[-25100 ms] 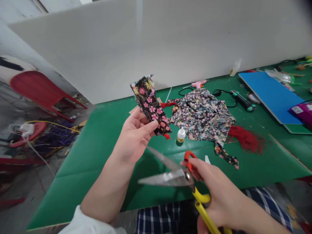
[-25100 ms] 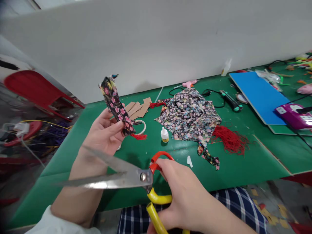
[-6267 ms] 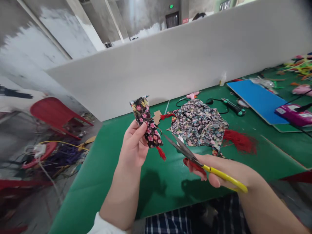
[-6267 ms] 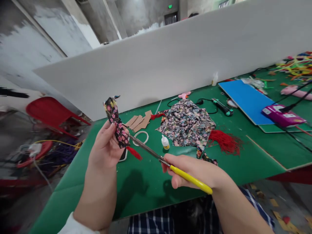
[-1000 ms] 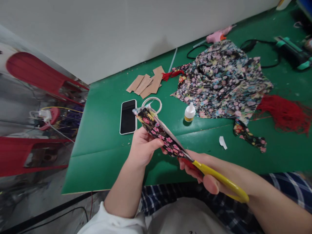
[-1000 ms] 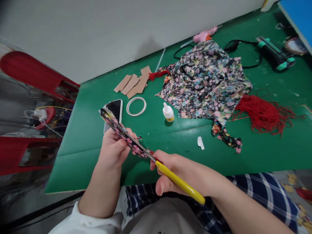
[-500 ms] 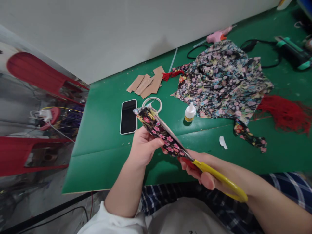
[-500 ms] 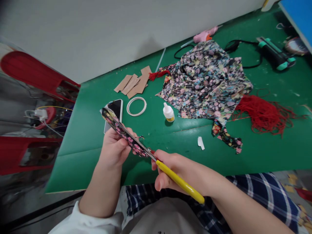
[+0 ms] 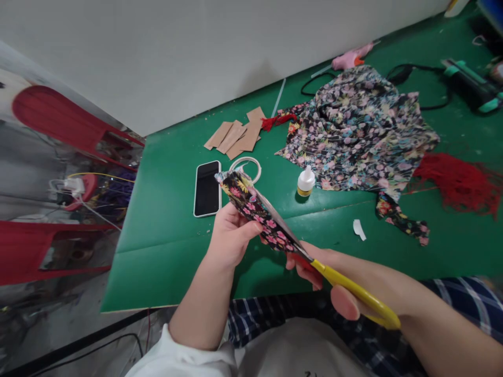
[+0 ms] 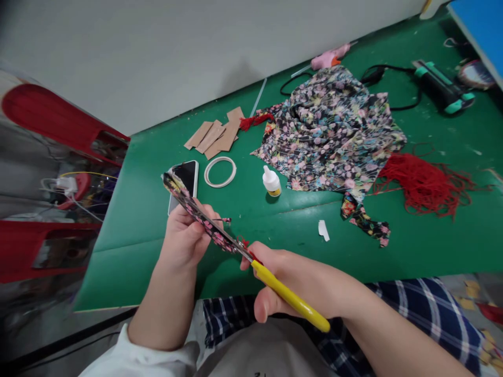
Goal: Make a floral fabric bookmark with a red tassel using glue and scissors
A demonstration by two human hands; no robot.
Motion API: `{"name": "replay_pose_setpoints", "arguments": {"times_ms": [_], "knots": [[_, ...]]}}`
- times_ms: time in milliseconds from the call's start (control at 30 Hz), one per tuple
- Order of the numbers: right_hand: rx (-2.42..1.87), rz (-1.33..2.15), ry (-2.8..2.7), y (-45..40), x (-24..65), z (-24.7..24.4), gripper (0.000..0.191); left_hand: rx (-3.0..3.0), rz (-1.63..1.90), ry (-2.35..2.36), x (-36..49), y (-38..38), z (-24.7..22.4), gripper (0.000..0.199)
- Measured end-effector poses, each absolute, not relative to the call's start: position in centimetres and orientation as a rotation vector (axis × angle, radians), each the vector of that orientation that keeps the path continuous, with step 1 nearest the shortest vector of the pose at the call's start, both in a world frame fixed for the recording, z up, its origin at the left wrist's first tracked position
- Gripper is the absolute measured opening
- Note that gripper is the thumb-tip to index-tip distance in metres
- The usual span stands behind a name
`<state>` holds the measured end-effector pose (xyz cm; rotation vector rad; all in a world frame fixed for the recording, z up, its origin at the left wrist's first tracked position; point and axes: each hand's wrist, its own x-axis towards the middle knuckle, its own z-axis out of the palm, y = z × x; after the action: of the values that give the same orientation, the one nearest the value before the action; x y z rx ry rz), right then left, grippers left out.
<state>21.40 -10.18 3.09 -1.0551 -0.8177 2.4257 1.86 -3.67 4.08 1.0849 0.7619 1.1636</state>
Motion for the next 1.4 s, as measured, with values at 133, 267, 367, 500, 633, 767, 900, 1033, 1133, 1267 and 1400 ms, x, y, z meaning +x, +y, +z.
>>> {"name": "replay_pose_setpoints", "arguments": {"times_ms": [133, 267, 367, 500, 633, 767, 900, 1033, 1133, 1267, 1400], "knots": [[-1.059, 2.392, -0.964, -9.8, 22.3, 3.4, 0.048, 1.179, 1.238, 0.778, 1.1, -3.3, 4.3, 0.02], [-0.927, 2.265, -1.243, -9.3, 23.6, 3.0, 0.056, 1.569, 1.45, 0.789, -1.0, -2.6, 5.8, 0.006], [-0.853, 2.082, -1.38, -8.9, 23.5, 2.7, 0.054, 2.146, 1.367, 0.856, -2.3, -2.7, 7.6, 0.012], [-0.965, 1.95, -1.182, -8.6, 20.5, 3.2, 0.037, 2.721, 1.025, 0.96, -1.9, -3.2, 8.4, 0.022], [-1.029, 1.709, -0.893, -8.5, 17.6, 3.1, 0.025, 2.901, 1.13, 0.902, 0.0, -3.5, 7.1, 0.022], [-0.973, 1.568, -0.805, -8.4, 17.1, 2.6, 0.019, 2.946, 1.264, 0.909, 1.1, -3.8, 6.0, 0.022], [-1.02, 1.511, -0.797, -8.4, 17.6, 2.8, 0.017, 2.451, 1.514, 1.242, 1.3, -3.7, 4.9, 0.034], [-1.078, 1.504, -0.822, -8.2, 17.7, 3.4, 0.018, 1.68, 1.392, 1.456, 0.7, -3.1, 3.9, 0.022], [-1.12, 1.464, -0.899, -8.2, 17.7, 3.5, 0.018, 1.417, 0.85, 1.262, 0.3, -3.0, 3.5, 0.043], [-1.148, 1.429, -1.023, -8.3, 17.8, 3.3, 0.015, 1.292, 0.614, 1.098, 0.9, -3.8, 3.2, 0.04], [-1.174, 1.392, -1.068, -8.4, 17.9, 3.3, 0.016, 1.456, 0.76, 1.022, 1.4, -4.4, 3.0, 0.033]]}}
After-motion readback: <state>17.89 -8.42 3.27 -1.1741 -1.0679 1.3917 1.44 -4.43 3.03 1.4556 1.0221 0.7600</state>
